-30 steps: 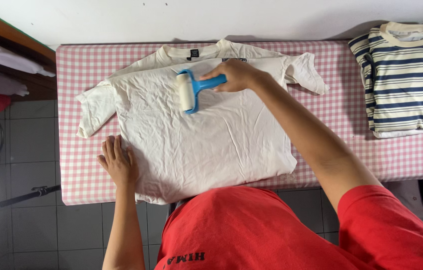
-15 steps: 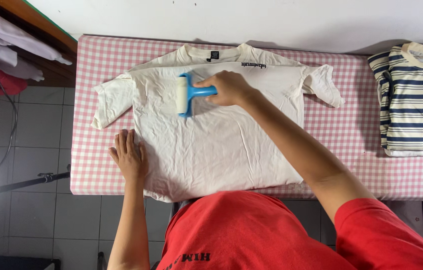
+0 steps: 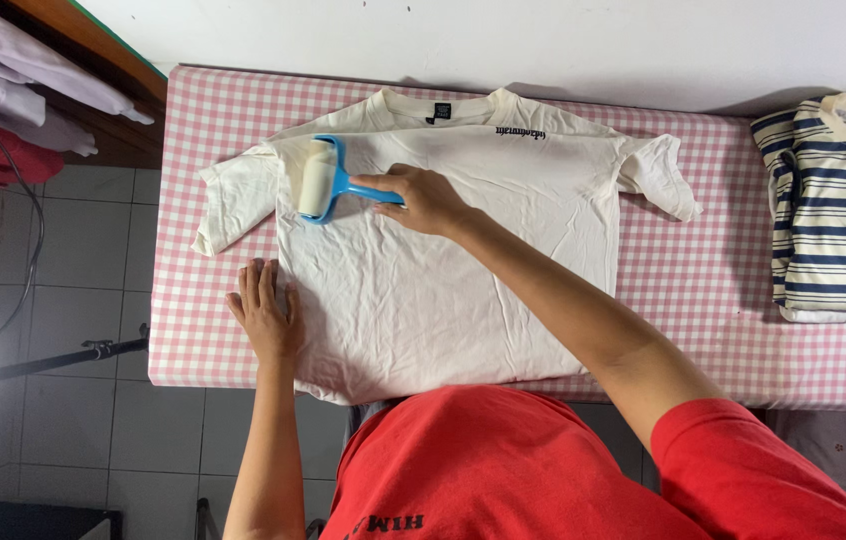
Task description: The person folds a striped shirt and places it on the table. Then, they pick up a white t-shirt, unfold it, and use a lint roller to clean both the front and back surfaces before laying it flat.
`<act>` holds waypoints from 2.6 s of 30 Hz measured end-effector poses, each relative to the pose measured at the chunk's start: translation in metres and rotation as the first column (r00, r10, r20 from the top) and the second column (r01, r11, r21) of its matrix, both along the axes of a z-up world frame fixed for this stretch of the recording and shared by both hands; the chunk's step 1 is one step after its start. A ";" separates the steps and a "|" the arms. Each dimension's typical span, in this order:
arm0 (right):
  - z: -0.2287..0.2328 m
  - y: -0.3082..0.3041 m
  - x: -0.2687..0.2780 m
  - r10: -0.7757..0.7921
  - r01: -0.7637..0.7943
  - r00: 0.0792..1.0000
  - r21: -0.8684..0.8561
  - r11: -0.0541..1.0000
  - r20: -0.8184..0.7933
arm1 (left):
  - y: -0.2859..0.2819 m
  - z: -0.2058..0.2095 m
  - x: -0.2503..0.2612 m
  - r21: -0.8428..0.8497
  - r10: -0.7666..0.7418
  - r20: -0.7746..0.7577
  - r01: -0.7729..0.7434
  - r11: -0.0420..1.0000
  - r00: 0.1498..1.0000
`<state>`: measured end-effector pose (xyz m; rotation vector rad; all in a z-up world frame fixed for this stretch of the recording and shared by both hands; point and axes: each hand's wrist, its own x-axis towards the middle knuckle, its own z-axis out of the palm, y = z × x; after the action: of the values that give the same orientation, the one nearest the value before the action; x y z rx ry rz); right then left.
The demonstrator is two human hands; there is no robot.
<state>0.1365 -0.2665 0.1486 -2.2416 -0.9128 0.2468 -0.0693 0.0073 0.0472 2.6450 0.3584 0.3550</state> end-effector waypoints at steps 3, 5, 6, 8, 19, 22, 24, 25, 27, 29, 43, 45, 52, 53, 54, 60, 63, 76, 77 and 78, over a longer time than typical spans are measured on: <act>-0.007 0.022 0.001 0.005 -0.005 0.998 -0.013 1.000 -0.065 | 0.001 -0.001 0.000 0.010 -0.003 0.002 0.003 1.000 1.000; -0.004 0.021 0.007 0.014 -0.017 0.998 -0.054 0.998 -0.055 | 0.001 -0.001 -0.001 0.014 -0.005 0.006 0.005 1.000 1.000; -0.003 0.021 0.011 0.018 -0.022 0.999 -0.075 0.997 -0.050 | 0.001 0.000 -0.001 0.016 -0.008 0.012 0.007 1.000 1.000; 0.003 0.007 0.022 0.033 -0.035 0.999 -0.117 0.993 -0.014 | 0.000 -0.001 -0.001 0.018 -0.012 0.018 0.011 1.000 1.000; 0.074 -0.201 0.037 -0.189 0.071 0.976 -0.670 0.739 -0.105 | 0.002 -0.004 -0.001 0.020 -0.017 0.026 0.017 1.000 1.000; 0.084 -0.252 0.030 -0.353 0.107 0.924 -0.784 0.612 -0.149 | 0.002 -0.003 -0.001 -0.007 -0.029 0.032 0.030 1.000 0.999; 0.082 -0.276 0.027 -0.399 0.124 0.899 -0.772 0.624 -0.178 | 0.001 -0.003 0.000 -0.012 -0.025 0.023 0.025 1.000 0.999; 0.077 -0.279 0.026 -0.389 0.144 0.904 -0.730 0.668 -0.178 | 0.000 -0.002 0.001 -0.015 -0.021 0.020 0.022 1.000 1.000; 0.068 -0.281 0.022 -0.369 0.181 0.913 -0.636 0.750 -0.174 | -0.002 -0.003 0.003 -0.005 -0.014 0.003 0.014 1.000 1.000; 0.057 -0.266 0.024 -0.337 0.152 0.918 -0.604 0.783 -0.206 | -0.007 -0.006 0.003 0.034 -0.005 -0.021 0.006 0.999 1.000; 0.029 -0.301 0.016 -0.386 0.207 0.867 -0.477 0.854 -0.315 | -0.030 -0.009 -0.006 0.077 -0.012 -0.124 0.022 0.997 0.992; 0.033 -0.336 0.011 -0.402 0.189 0.879 -0.586 0.788 -0.257 | -0.030 -0.009 -0.006 0.089 -0.006 -0.136 0.018 0.996 0.991; 0.046 -0.382 -0.012 -0.527 0.262 0.830 -0.707 0.657 -0.182 | -0.031 -0.009 -0.005 0.097 0.005 -0.153 0.010 0.995 0.988; 0.047 -0.378 -0.013 -0.517 0.274 0.840 -0.691 0.669 -0.167 | -0.031 -0.009 -0.006 0.094 0.004 -0.154 0.010 0.996 0.988; 0.047 -0.373 -0.015 -0.507 0.286 0.849 -0.674 0.681 -0.152 | -0.031 -0.009 -0.006 0.091 0.004 -0.155 0.011 0.996 0.988; 0.028 -0.316 -0.033 -0.432 0.365 0.897 -0.391 0.845 -0.096 | -0.029 -0.011 -0.005 0.097 -0.008 -0.166 0.025 0.995 0.986; 0.017 -0.291 -0.060 -0.466 0.460 0.885 -0.191 0.867 0.016 | -0.029 -0.010 -0.005 0.096 -0.006 -0.183 0.024 0.995 0.983; 0.063 -0.261 -0.206 -0.690 0.525 0.665 -0.478 0.704 -0.286 | -0.027 -0.013 -0.006 0.100 -0.012 -0.189 0.032 0.994 0.982; 0.063 -0.259 -0.210 -0.709 0.535 0.648 -0.496 0.684 -0.278 | -0.027 -0.014 -0.006 0.099 -0.014 -0.184 0.032 0.995 0.983; 0.061 -0.258 -0.213 -0.727 0.544 0.632 -0.514 0.664 -0.270 | -0.027 -0.014 -0.006 0.098 -0.015 -0.179 0.033 0.995 0.984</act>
<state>-0.0763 -0.5242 0.2101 -2.5408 0.2732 0.6239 -0.0748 -0.0198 0.0335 2.7858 0.3733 0.1316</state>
